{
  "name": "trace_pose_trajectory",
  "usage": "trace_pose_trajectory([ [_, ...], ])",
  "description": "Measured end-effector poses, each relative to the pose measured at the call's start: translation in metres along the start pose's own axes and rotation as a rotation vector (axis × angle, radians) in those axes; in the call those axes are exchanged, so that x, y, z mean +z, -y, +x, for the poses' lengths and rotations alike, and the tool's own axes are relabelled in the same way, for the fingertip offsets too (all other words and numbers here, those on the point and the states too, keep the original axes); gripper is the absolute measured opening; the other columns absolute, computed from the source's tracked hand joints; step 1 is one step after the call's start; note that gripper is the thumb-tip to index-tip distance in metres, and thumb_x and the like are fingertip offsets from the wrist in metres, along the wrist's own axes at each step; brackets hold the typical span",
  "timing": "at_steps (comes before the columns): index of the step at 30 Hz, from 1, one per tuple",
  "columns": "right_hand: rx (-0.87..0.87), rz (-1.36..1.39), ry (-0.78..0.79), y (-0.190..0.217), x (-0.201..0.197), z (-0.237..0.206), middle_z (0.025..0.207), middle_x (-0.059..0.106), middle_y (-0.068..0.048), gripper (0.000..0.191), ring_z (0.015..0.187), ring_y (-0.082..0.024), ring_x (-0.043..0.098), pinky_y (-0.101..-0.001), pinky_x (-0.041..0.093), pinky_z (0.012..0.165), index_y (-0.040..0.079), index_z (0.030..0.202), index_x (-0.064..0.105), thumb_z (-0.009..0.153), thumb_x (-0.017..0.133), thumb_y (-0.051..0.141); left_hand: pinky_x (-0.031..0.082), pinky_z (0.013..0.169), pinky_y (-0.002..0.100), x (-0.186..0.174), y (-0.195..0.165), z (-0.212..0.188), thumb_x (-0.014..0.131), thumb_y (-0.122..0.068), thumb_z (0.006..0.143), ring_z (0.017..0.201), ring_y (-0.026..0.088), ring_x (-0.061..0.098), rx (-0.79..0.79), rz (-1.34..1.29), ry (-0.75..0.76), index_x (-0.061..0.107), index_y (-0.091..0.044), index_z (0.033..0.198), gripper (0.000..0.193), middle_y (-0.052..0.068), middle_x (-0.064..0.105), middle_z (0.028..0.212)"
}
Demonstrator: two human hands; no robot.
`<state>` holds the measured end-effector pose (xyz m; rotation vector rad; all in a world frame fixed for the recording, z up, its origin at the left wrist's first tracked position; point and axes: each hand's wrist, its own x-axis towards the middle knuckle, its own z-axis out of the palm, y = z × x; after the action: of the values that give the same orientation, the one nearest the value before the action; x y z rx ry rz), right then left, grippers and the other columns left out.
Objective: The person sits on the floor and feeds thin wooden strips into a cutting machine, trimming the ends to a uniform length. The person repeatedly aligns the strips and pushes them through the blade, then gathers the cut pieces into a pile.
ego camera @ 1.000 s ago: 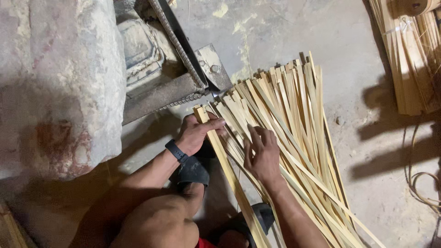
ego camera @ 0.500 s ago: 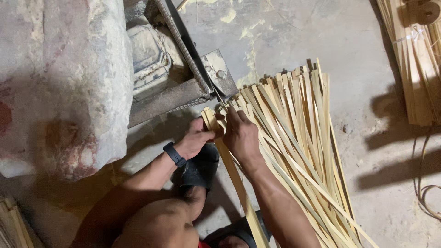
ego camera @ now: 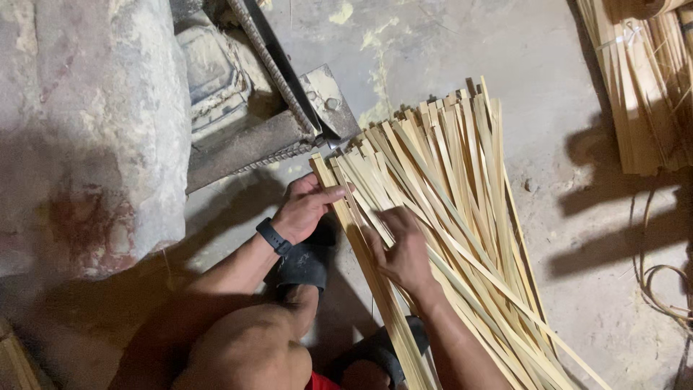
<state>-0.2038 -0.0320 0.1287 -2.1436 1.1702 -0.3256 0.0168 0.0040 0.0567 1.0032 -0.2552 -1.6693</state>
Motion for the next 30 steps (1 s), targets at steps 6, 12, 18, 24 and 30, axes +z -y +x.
trace_pose_trajectory([
  [6,0.179,0.29,0.157,0.003,0.014,-0.005,0.086,0.077,-0.013,0.015,0.063,-0.02,0.068,-0.0356,0.056,0.051,0.002,0.102,0.077,0.096,0.064,0.009,0.056,0.099,0.035,0.006,-0.008,-0.006,0.074,-0.01,0.091,0.111,0.019,0.071,0.053,-0.014,0.057,0.068,-0.003,0.115,0.026,0.011,0.076,0.116],
  [12,0.005,0.203,0.051,-0.008,0.023,0.001,0.087,0.076,-0.012,0.021,0.06,-0.013,0.066,-0.0304,0.058,0.047,0.002,0.113,0.074,0.097,0.061,0.004,0.055,0.095,0.035,-0.007,-0.001,-0.003,0.076,-0.01,0.092,0.104,0.017,0.068,0.053,0.008,0.024,0.069,-0.005,0.116,0.025,0.008,0.073,0.113],
  [18,-0.113,-0.059,-0.034,-0.018,0.038,0.006,0.08,0.074,-0.01,0.031,0.049,-0.014,0.062,-0.0272,0.055,0.04,0.004,0.125,0.072,0.096,0.064,0.002,0.054,0.097,0.033,-0.014,0.004,0.001,0.075,-0.011,0.096,0.107,0.016,0.066,0.068,-0.043,0.038,0.07,-0.005,0.122,0.027,0.007,0.071,0.114],
  [24,-0.06,-0.03,-0.057,-0.013,0.033,0.011,0.074,0.073,-0.009,0.035,0.045,-0.013,0.061,-0.0282,0.052,0.037,0.004,0.128,0.071,0.094,0.063,0.0,0.053,0.097,0.037,-0.01,-0.006,-0.001,0.071,-0.015,0.099,0.109,0.018,0.068,0.03,0.058,-0.011,0.073,0.0,0.118,0.024,0.009,0.076,0.115],
  [30,-0.072,0.011,-0.233,0.019,0.029,0.043,0.075,0.067,-0.014,0.015,0.053,-0.024,0.064,-0.0373,0.053,0.044,0.001,0.112,0.072,0.098,0.066,0.003,0.056,0.081,0.033,-0.021,0.004,0.0,0.07,-0.02,0.095,0.099,0.012,0.068,-0.097,0.087,-0.123,0.073,-0.005,0.115,0.025,0.007,0.077,0.11],
])
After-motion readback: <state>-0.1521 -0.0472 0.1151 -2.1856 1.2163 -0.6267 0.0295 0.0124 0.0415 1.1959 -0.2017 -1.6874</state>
